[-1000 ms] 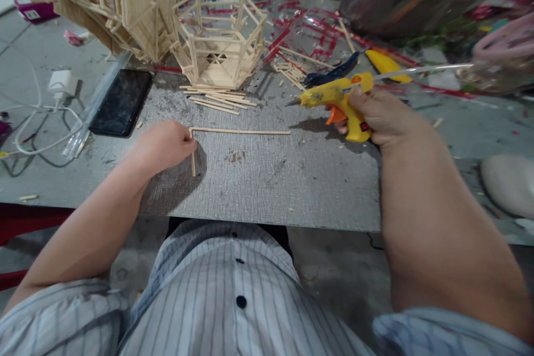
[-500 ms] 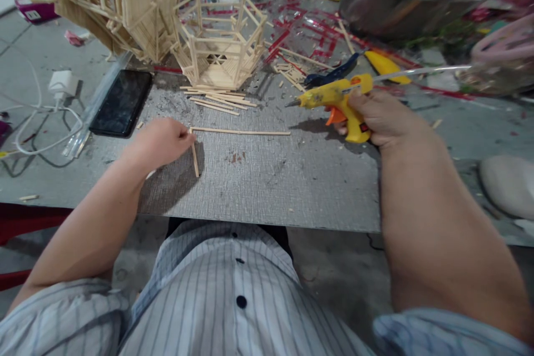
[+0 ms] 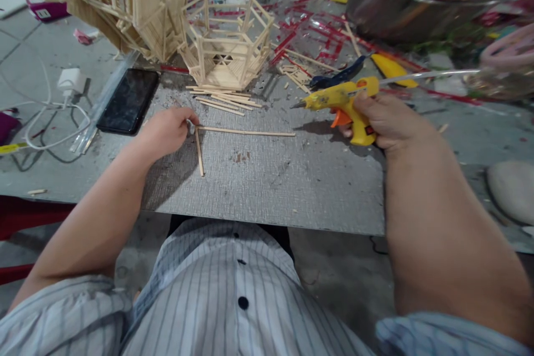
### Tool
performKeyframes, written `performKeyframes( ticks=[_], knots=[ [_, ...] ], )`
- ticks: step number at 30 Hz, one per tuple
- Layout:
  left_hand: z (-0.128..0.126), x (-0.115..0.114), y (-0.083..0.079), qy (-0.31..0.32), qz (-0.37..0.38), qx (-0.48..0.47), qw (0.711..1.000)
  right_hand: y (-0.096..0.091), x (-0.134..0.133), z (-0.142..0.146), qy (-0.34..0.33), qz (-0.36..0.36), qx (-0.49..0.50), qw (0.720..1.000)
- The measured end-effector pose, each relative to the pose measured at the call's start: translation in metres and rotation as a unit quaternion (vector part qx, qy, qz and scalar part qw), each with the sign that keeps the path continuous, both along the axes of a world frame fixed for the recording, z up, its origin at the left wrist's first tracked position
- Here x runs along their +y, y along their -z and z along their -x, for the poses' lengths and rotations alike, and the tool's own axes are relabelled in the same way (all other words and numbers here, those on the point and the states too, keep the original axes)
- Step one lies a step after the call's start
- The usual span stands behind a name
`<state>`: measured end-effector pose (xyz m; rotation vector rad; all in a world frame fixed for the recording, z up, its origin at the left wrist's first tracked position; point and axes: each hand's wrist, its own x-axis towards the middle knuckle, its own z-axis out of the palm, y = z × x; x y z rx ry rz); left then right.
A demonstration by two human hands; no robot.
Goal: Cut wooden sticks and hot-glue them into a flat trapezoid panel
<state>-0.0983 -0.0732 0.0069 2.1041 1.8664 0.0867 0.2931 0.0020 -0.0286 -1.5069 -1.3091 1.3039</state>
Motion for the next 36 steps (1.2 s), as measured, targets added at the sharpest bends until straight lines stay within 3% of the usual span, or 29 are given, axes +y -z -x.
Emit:
performKeyframes(
  ticks=[13,21,36],
  knots=[
    [0.003,0.007,0.010,-0.034,0.000,0.005,0.999,0.003,0.001,-0.001,0.025,0.012,-0.008,1.000],
    [0.005,0.007,0.011,-0.029,-0.006,-0.004,1.000,0.004,0.001,-0.002,-0.015,-0.014,0.006,1.000],
    [-0.004,0.003,0.001,-0.056,0.004,0.046,0.997,-0.002,-0.003,0.006,0.009,0.006,0.004,1.000]
  ],
)
